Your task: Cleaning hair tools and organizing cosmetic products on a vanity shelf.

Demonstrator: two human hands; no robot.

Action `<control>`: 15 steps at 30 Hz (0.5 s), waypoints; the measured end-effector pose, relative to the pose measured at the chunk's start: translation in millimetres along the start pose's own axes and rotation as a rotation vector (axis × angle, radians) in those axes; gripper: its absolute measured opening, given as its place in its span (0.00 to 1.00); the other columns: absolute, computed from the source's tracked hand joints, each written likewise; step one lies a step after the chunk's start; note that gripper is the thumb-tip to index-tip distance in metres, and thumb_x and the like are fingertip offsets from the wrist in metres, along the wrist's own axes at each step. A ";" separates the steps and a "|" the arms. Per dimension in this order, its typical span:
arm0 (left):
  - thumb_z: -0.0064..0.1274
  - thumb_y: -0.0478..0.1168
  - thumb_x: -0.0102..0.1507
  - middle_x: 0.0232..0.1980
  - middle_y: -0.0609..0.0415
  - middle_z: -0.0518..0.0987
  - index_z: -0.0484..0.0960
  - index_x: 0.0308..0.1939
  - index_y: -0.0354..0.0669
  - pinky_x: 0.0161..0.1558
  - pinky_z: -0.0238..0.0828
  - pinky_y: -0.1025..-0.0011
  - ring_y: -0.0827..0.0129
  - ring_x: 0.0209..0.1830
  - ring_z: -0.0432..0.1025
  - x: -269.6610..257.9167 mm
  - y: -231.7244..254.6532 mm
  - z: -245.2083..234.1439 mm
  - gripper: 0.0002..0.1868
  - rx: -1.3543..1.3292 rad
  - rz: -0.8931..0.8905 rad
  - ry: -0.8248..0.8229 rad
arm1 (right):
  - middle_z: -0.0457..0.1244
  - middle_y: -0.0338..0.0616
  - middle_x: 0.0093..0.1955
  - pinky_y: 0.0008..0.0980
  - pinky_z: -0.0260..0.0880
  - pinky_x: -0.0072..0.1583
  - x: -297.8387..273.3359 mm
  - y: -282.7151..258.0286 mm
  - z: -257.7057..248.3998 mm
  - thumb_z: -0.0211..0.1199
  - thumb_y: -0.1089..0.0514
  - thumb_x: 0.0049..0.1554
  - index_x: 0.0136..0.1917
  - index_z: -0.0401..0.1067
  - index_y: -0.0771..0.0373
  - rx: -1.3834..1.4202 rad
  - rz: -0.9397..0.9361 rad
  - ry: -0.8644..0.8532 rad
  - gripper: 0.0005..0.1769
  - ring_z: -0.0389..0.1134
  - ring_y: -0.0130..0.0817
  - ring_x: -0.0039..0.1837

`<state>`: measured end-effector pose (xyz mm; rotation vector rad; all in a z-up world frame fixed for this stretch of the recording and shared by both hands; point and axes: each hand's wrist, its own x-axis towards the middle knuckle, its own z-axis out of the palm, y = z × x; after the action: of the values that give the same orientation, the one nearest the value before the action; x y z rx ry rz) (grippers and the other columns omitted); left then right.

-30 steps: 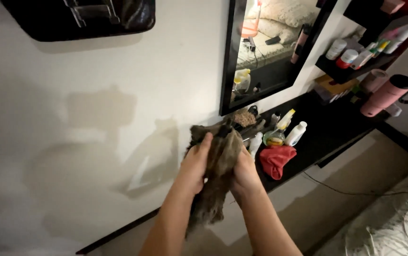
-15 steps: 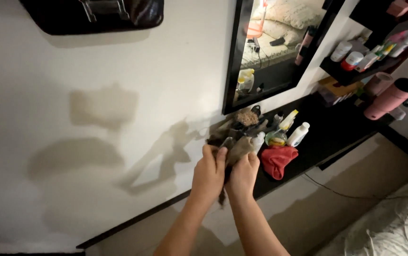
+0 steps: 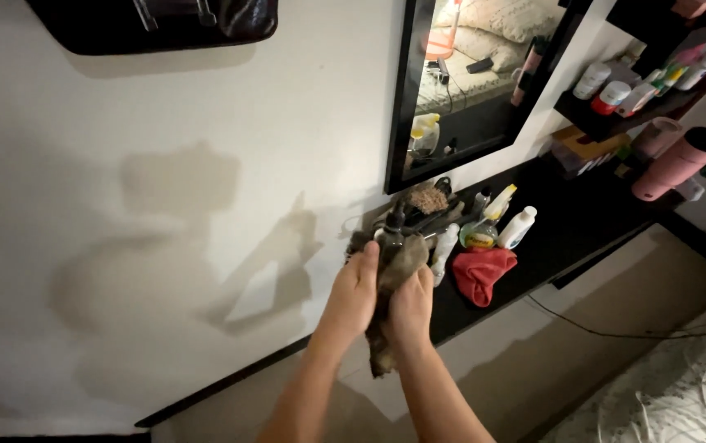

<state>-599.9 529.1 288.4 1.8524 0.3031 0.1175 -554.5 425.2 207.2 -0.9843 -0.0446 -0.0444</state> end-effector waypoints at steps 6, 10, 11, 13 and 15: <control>0.28 0.66 0.74 0.52 0.40 0.78 0.76 0.53 0.37 0.56 0.68 0.53 0.44 0.57 0.73 -13.5 34.2 -19.2 0.36 0.359 0.059 -0.114 | 0.67 0.43 0.53 0.30 0.72 0.53 -2.7 -28.9 27.6 0.51 0.51 0.65 0.60 0.71 0.62 0.018 0.148 0.067 0.17 0.69 0.32 0.52; 0.42 0.62 0.69 0.56 0.33 0.73 0.68 0.52 0.33 0.57 0.69 0.52 0.44 0.57 0.71 -20.8 25.6 -15.6 0.31 0.439 0.210 0.223 | 0.68 0.46 0.53 0.35 0.73 0.52 -3.1 -9.6 25.4 0.49 0.54 0.66 0.59 0.70 0.67 0.103 -0.013 0.089 0.17 0.70 0.36 0.51; 0.42 0.62 0.69 0.56 0.33 0.73 0.68 0.52 0.33 0.57 0.69 0.52 0.44 0.57 0.71 -21.1 17.8 -12.4 0.31 0.439 0.210 0.226 | 0.68 0.46 0.53 0.35 0.73 0.52 -9.6 -19.9 33.1 0.49 0.54 0.66 0.59 0.70 0.67 0.104 -0.013 0.086 0.17 0.70 0.36 0.51; 0.51 0.60 0.65 0.64 0.30 0.67 0.62 0.58 0.29 0.57 0.67 0.51 0.44 0.59 0.68 -21.9 2.2 -3.8 0.36 0.306 0.427 0.435 | 0.67 0.46 0.51 0.38 0.70 0.49 -23.0 -41.5 46.2 0.48 0.52 0.67 0.59 0.71 0.66 0.010 0.154 0.206 0.18 0.70 0.36 0.49; 0.51 0.56 0.67 0.69 0.30 0.62 0.61 0.62 0.29 0.63 0.62 0.48 0.41 0.66 0.63 -23.1 -7.2 5.4 0.34 0.254 0.514 0.491 | 0.68 0.46 0.51 0.36 0.72 0.50 -26.1 -47.3 48.7 0.48 0.54 0.66 0.58 0.72 0.66 0.034 0.129 0.148 0.17 0.71 0.35 0.49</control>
<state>-622.0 519.9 281.6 2.1022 0.1735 0.9325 -584.1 440.1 271.9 -0.9452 0.1537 0.0025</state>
